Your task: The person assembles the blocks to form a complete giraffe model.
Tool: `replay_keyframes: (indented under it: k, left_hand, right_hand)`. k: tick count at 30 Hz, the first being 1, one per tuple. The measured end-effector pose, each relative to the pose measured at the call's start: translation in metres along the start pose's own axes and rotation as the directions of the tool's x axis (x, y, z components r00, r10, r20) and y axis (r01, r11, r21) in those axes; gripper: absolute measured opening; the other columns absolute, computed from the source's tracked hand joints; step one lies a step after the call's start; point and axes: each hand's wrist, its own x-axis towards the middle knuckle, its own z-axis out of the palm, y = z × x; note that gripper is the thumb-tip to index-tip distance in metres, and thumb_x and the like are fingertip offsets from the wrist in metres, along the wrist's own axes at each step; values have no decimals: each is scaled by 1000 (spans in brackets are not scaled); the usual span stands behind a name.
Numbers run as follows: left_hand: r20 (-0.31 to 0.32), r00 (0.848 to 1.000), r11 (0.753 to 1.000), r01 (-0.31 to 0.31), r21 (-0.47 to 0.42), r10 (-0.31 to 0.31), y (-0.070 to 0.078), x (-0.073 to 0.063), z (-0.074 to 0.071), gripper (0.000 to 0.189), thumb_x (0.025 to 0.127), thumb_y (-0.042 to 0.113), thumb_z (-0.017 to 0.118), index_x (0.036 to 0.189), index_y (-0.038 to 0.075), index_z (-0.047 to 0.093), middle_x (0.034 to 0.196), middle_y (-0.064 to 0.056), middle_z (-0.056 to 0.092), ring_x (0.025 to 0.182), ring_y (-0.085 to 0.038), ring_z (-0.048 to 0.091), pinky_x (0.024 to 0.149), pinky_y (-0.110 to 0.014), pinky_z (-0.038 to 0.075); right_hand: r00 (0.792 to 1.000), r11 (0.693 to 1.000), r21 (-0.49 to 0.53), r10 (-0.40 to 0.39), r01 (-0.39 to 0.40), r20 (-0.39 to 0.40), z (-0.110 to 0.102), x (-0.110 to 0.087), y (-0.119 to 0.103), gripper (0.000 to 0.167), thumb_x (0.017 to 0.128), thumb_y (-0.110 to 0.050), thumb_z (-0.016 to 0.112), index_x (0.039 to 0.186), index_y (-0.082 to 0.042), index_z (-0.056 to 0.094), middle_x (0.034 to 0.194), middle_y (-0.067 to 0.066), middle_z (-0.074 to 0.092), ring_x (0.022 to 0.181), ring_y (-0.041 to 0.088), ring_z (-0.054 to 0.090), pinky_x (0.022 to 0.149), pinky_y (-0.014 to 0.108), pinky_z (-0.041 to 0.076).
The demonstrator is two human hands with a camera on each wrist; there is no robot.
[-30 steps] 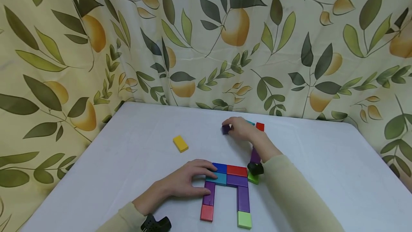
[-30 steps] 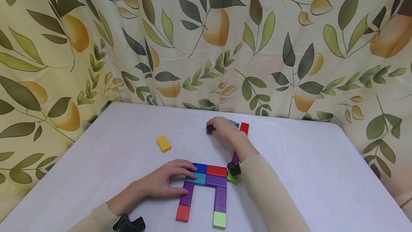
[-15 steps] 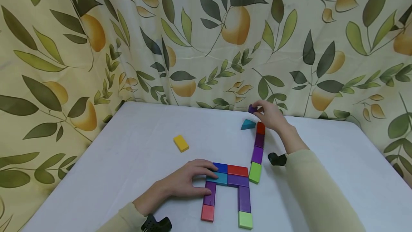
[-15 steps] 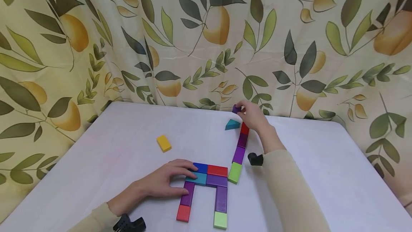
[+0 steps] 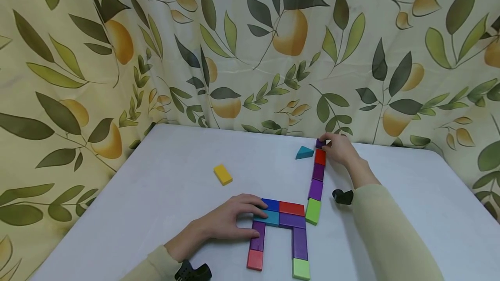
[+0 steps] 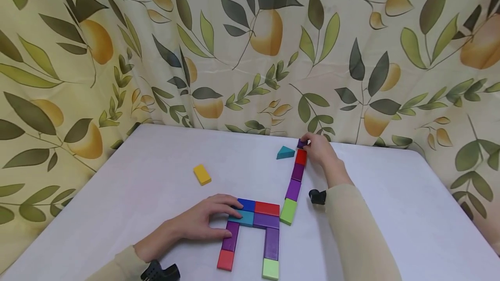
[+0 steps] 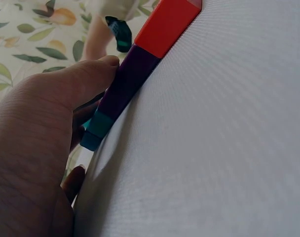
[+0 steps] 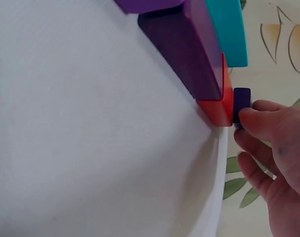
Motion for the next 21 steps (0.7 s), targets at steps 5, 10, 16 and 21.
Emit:
replay_keyframes:
  k: [5, 10, 16, 21]
  left_hand:
    - [-4, 1000, 1000, 4, 13, -4, -1, 0, 1, 38, 91, 30, 76, 127, 22, 69, 143, 9, 53, 139, -12, 39, 114, -40, 34]
    - [-4, 1000, 1000, -1, 15, 1, -2, 0, 2, 38, 91, 30, 76, 128, 22, 69, 143, 9, 53, 139, -12, 39, 114, -40, 34]
    - [-3, 1000, 1000, 9, 14, -9, -2, 0, 2, 38, 92, 31, 76, 128, 23, 69, 143, 10, 53, 139, -12, 39, 114, -41, 34]
    - [-1, 1000, 1000, 18, 16, -18, -2, 0, 2, 38, 92, 33, 75, 128, 24, 69, 143, 11, 52, 139, -11, 38, 114, -41, 34]
  right_hand:
    - [1000, 1000, -2, -7, 7, 8, 3, -1, 7, 30, 98, 2, 56, 128, 4, 58, 123, 29, 58, 110, 45, 54, 96, 56, 49]
    - [1000, 1000, -26, -11, 12, 20, 4, -2, 10, 29, 98, 2, 54, 126, 2, 61, 116, 28, 60, 104, 43, 54, 93, 56, 48]
    - [999, 999, -39, -9, 11, 42, 2, -2, 9, 32, 96, 4, 49, 125, 3, 64, 119, 29, 59, 105, 42, 52, 95, 57, 47]
    - [999, 999, -33, -14, 15, 39, 2, -2, 9, 33, 97, 2, 48, 125, 4, 65, 123, 30, 58, 110, 44, 51, 97, 59, 46]
